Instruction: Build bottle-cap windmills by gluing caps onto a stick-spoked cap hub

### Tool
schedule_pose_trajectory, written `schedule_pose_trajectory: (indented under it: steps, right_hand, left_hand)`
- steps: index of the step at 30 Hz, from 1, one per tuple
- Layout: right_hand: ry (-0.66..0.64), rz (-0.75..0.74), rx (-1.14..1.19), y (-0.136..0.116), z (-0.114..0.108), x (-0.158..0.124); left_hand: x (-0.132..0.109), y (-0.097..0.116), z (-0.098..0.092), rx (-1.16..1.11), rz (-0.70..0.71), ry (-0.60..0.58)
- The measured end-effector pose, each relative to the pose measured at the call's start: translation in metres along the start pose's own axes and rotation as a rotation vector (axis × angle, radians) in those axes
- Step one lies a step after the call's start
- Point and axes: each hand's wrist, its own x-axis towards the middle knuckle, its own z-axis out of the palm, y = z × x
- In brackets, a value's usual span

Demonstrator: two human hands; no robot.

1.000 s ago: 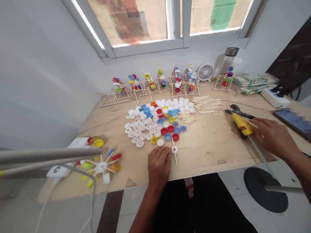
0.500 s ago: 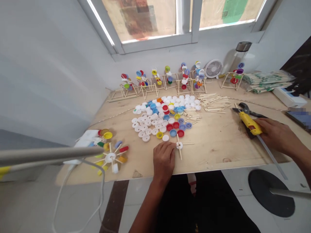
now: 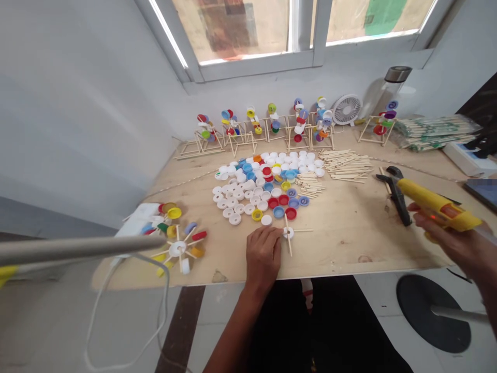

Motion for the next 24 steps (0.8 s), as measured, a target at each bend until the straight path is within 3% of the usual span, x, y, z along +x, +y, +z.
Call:
schedule_pose_trajectory:
  steps: [4,9,13,21,24]
  right_hand:
    - [-0.267,-0.047,0.198,-0.048,0.021,-0.032]
    - [-0.454,0.031,0.53,-0.092,0.045,-0.056]
    - [-0.383,0.171,0.627,-0.098,0.051,-0.065]
    - [-0.278,0.302,0.713,-0.084,0.043,-0.081]
    - [-0.273,0.294,0.741,-0.083,0.042,-0.083]
  left_hand:
    - [0.0,0.0,0.0,-0.003,-0.009,0.007]
    - [0.0,0.002,-0.004,-0.026,0.007,0.039]
    - [0.011,0.016,-0.008,0.002,0.116,0.067]
    - [0.047,0.044,0.015,0.344,0.518,-0.179]
    - [0.053,0.049,0.023,0.446,0.58,-0.232]
